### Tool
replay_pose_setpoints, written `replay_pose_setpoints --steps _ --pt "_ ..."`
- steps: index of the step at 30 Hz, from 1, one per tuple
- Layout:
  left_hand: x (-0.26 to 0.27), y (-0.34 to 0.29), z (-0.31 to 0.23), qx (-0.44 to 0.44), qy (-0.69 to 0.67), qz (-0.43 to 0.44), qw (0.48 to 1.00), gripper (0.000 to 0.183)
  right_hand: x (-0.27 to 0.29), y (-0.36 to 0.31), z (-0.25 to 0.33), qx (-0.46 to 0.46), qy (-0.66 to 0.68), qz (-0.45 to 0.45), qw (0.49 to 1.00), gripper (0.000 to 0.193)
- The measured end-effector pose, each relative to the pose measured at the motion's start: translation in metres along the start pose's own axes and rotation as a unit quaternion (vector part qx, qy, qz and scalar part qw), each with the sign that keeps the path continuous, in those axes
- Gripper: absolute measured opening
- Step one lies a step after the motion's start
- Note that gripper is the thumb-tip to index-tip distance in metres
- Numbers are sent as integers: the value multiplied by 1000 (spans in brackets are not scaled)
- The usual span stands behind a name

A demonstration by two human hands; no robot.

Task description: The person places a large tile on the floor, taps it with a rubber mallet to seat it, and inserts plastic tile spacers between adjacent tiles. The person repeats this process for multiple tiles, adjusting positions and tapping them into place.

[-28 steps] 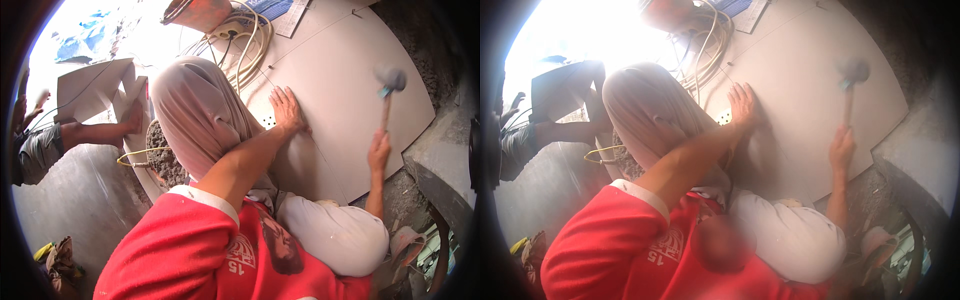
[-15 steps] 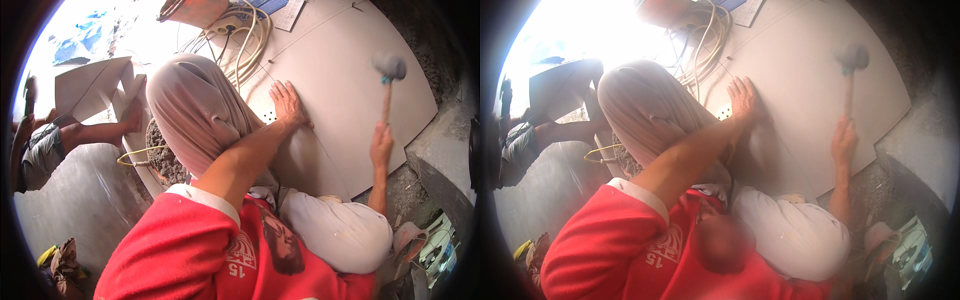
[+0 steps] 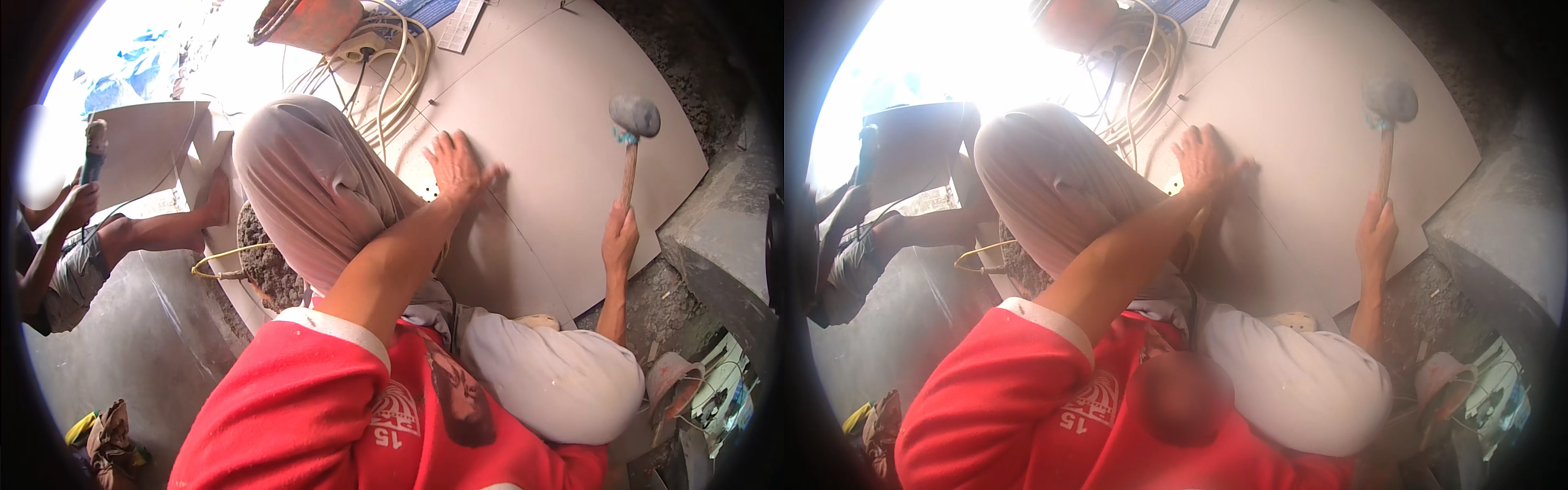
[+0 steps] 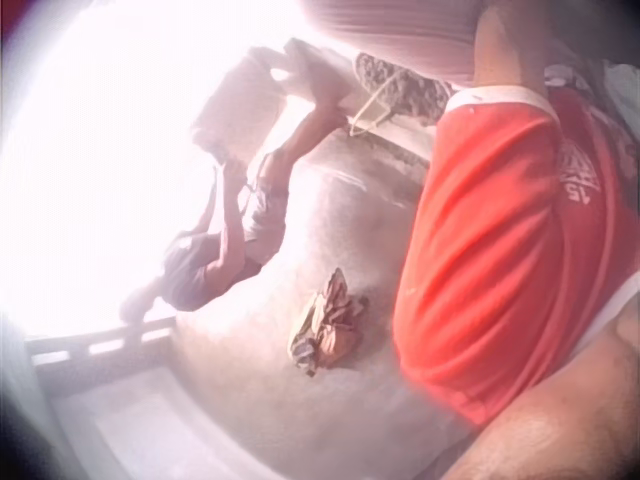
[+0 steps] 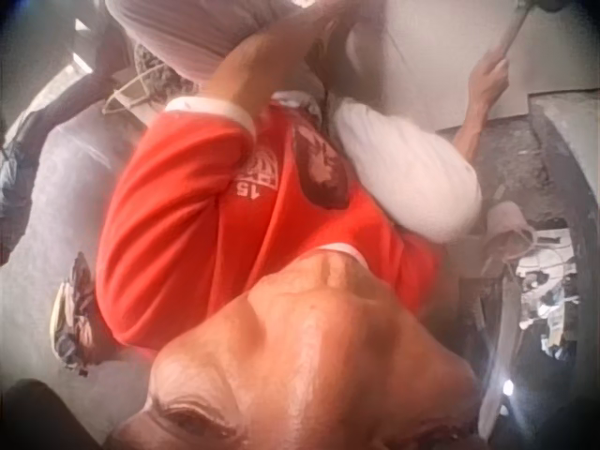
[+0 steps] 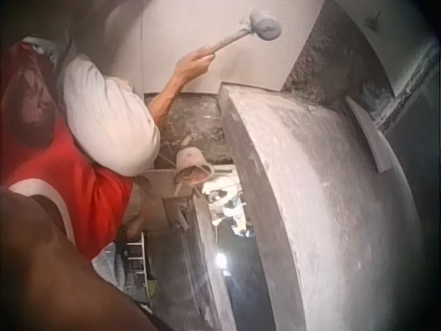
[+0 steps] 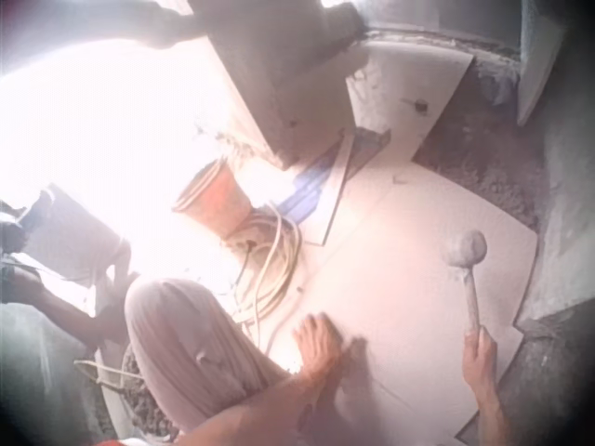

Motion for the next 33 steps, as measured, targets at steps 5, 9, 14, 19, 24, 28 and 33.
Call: replay_pose_setpoints --steps 5,9,14,19,24,28,33 --pt "20 49 27 42 -17 -94 995 96 3 -43 -20 -7 -9 -4 1000 57" --pt "10 56 35 59 9 -79 995 97 2 -71 -54 -55 23 13 998 56" --pt "8 54 25 40 38 -131 990 97 9 -76 -67 -61 65 7 996 56" --pt "12 62 28 40 8 -126 991 97 12 -69 -54 -45 38 8 998 57" --pt "12 70 33 23 8 -145 989 95 8 -63 -52 -61 27 29 997 58" --pt "5 69 29 2 16 -158 987 92 5 -67 -53 -60 12 26 998 61" --pt "-13 34 20 9 -18 -101 995 94 -10 -84 -61 -82 21 57 995 64"
Point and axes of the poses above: each hand's wrist, its own y-axis towards the middle knuckle, its own x-axis out of the back of the hand, z = x × y, the point moved 6 cm from there along y, towards the middle knuckle, and after that the axes turned 2 degrees about x, right-handed, at the moved point
